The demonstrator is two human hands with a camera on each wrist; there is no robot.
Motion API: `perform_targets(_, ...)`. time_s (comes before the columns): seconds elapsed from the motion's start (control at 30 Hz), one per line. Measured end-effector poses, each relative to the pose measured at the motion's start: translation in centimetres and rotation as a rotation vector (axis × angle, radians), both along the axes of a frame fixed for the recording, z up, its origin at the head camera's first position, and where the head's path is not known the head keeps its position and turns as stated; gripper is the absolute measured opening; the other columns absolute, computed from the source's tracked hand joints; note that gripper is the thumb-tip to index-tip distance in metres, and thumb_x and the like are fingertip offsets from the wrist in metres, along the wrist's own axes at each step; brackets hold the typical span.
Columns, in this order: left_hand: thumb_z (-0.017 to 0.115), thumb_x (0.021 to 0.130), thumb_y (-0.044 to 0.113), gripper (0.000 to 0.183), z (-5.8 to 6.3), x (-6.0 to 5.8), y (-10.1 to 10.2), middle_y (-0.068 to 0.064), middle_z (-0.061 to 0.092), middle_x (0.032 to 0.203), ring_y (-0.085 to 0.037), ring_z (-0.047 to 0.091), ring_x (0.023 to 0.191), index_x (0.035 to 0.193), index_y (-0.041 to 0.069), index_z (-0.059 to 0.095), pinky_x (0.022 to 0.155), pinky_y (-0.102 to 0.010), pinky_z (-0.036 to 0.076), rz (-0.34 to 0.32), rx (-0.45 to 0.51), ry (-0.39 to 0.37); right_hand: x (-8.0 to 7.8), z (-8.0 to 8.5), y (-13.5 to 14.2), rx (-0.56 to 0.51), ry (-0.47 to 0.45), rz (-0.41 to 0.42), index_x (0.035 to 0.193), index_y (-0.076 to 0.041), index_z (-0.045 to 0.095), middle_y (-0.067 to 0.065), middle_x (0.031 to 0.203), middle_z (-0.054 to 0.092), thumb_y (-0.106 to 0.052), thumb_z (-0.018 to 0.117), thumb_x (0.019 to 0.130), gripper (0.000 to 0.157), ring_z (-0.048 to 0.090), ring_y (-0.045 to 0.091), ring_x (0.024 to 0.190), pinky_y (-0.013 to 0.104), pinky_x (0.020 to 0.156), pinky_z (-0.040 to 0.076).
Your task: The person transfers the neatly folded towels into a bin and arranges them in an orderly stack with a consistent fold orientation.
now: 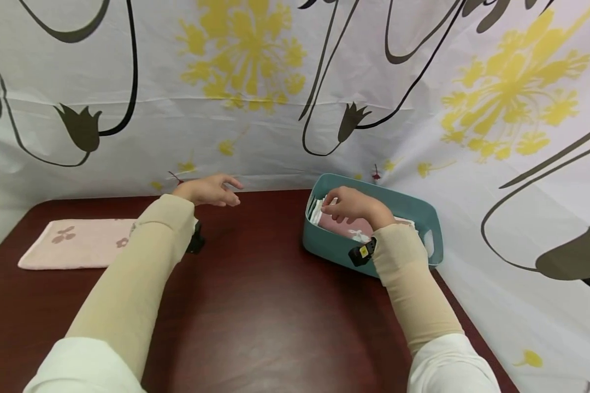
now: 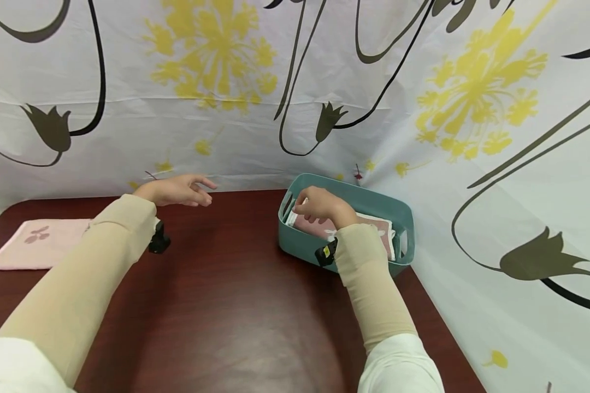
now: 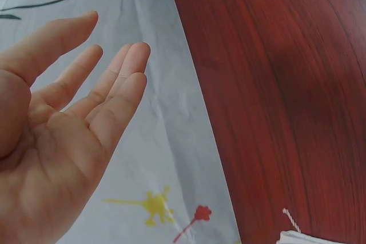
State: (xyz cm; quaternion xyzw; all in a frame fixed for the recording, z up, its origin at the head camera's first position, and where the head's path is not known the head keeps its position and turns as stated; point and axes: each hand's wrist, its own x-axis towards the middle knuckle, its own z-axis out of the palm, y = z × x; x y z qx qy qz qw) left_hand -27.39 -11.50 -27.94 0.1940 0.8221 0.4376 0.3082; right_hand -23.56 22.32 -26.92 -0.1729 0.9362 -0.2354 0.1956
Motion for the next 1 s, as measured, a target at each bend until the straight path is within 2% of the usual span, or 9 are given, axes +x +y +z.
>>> perform_targets(0.17,0.048,0.096,0.005,0.052,0.1,0.1,-1.2,-0.028,0.037,0.136,-0.038,0.036,0.127,0.142,-0.002,0.025,0.103,-0.044,0.031,0.036,-0.005,-0.006,0.0,0.6,-1.6,-0.009,0.039,0.029,0.115,0.001,0.058,0.017,0.095,0.062,-0.021,0.051,0.096,0.030,0.063,0.027,0.085,0.036,0.069,0.052)
perform_targets(0.4,0.050,0.095,0.006,0.053,-0.1,0.7,-3.0,-0.028,0.039,0.135,-0.038,0.038,0.126,0.142,-0.002,0.026,0.102,-0.044,0.033,0.085,-0.026,0.005,0.5,1.4,-4.4,-0.057,0.044,0.079,0.114,-0.002,0.058,0.015,0.093,0.061,-0.021,0.052,0.096,0.026,0.062,0.026,0.084,0.035,0.069,0.051)
perform_targets(0.6,0.050,0.095,0.005,0.054,-0.3,1.0,-5.0,-0.030,0.038,0.135,-0.039,0.036,0.126,0.142,-0.004,0.025,0.103,-0.046,0.031,0.105,-0.021,0.001,0.1,1.0,-6.8,-0.081,0.080,0.149,0.110,-0.002,0.059,0.009,0.089,0.061,-0.018,0.053,0.095,0.023,0.061,0.027,0.081,0.035,0.072,0.050)
perform_targets(0.77,0.050,0.095,0.005,0.055,-0.4,1.2,-6.8,-0.031,0.039,0.133,-0.040,0.037,0.125,0.142,-0.004,0.024,0.103,-0.047,0.031,0.140,-0.010,0.021,-0.3,0.5,-8.6,-0.083,0.089,0.156,0.110,-0.004,0.060,0.008,0.086,0.060,-0.020,0.054,0.095,0.023,0.061,0.028,0.080,0.035,0.065,0.049)
perform_targets(1.0,0.052,0.093,0.007,0.055,-1.8,1.4,-9.4,-0.029,0.044,0.130,-0.039,0.041,0.123,0.141,-0.006,0.027,0.101,-0.046,0.033,0.167,0.007,0.022,-0.9,-0.5,-10.4,-0.074,0.046,0.201,0.111,-0.003,0.059,0.007,0.084,0.061,-0.019,0.054,0.095,0.023,0.061,0.027,0.079,0.030,0.061,0.048)
